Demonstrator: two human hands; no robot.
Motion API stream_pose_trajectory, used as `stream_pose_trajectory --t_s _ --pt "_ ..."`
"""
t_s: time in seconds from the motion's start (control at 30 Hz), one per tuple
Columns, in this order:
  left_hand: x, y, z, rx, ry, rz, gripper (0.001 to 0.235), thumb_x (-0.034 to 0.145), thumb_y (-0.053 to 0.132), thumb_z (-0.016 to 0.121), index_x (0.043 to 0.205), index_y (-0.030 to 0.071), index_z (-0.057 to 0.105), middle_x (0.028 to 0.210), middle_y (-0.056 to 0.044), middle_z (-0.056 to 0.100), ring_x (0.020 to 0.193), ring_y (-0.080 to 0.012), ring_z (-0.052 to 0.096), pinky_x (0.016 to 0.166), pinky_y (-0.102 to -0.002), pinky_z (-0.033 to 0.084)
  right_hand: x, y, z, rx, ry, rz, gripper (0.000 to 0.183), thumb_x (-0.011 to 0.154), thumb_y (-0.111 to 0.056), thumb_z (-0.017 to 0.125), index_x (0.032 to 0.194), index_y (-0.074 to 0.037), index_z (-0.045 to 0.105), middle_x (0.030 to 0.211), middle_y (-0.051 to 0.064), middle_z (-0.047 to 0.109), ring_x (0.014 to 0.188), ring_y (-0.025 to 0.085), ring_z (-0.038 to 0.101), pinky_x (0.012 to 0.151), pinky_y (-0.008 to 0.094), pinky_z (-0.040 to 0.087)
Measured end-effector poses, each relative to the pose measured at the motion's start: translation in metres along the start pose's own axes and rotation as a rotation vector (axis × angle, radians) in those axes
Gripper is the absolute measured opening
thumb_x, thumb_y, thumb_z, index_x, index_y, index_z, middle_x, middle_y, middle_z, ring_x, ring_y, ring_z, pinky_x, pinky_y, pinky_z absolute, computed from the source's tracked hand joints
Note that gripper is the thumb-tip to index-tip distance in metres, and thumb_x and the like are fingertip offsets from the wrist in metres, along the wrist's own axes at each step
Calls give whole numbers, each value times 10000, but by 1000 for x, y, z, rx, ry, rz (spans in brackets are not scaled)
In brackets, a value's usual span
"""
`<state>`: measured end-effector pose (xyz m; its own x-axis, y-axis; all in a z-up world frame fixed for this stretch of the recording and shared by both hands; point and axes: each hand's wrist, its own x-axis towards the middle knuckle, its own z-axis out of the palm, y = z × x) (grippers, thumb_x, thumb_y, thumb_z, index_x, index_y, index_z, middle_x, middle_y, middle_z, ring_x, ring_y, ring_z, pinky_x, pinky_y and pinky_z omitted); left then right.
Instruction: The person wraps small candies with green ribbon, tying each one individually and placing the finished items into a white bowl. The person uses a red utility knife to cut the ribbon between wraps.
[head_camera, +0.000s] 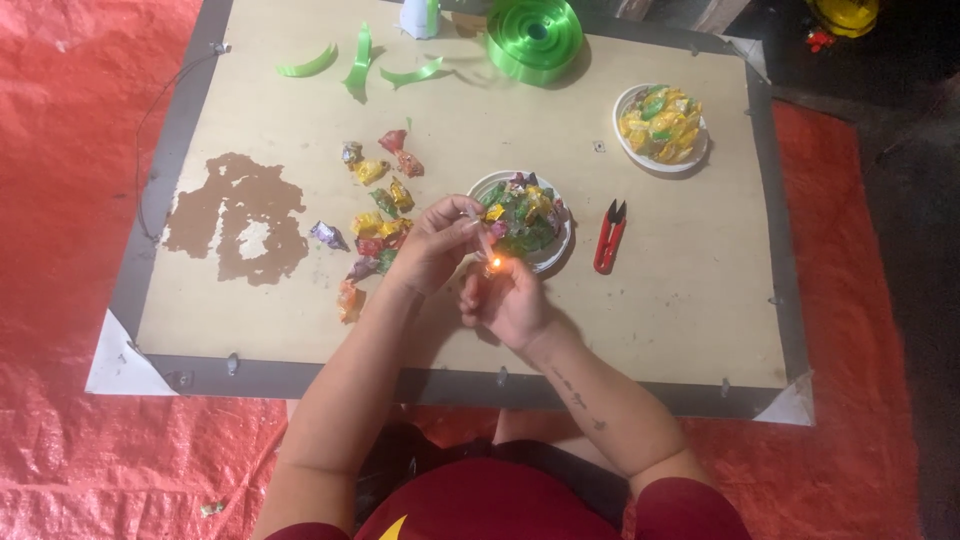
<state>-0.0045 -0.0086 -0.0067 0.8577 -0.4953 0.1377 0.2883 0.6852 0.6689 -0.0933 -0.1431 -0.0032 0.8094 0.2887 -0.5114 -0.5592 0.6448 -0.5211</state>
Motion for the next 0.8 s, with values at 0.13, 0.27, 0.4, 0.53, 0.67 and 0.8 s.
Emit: stream_pose_trajectory --t_s 0.13,0.27,0.4,0.53,0.67,0.8 --pt "-3 5 6 3 -1 3 240 930 45 698 1156 17 623 821 -162 741 730 -225 766 677 -313 623 3 1 1 0 -13 -6 470 835 -431 459 790 -2 645 665 148 543 656 272 531 558 347 388" --pt "-1 1 1 -7 -8 0 258 922 60 710 1162 22 623 820 -170 746 745 -238 771 690 -312 616 3 3 4 17 9 -15 411 848 -439 490 799 -64 651 675 148 603 641 276 563 533 357 401" --pt "-1 1 2 6 9 -1 260 923 83 715 1162 40 621 839 -157 758 762 -216 775 705 -298 616 1 2 6 -12 -5 -21 428 844 -463 486 783 -70 643 655 142 590 640 267 565 528 343 397" --pt "-1 2 2 3 -6 5 249 932 63 698 1167 40 617 811 -191 748 755 -256 777 694 -313 612 -6 -6 15 -27 -23 -2 476 831 -487 476 779 -41 635 643 121 557 641 246 547 541 326 393" --pt "0 4 5 -7 1 11 234 934 83 704 1153 63 627 837 -172 755 752 -230 768 717 -309 600 -9 -10 21 -74 -39 -25 503 848 -497 469 769 -29 635 646 132 552 650 243 557 545 318 388" --pt "-5 19 18 -40 21 27 247 941 123 712 1171 95 625 857 -146 759 787 -201 773 740 -302 597 -16 -5 16 -77 -91 -69 802 947 -738 362 850 -17 699 675 162 614 685 254 628 555 338 455"
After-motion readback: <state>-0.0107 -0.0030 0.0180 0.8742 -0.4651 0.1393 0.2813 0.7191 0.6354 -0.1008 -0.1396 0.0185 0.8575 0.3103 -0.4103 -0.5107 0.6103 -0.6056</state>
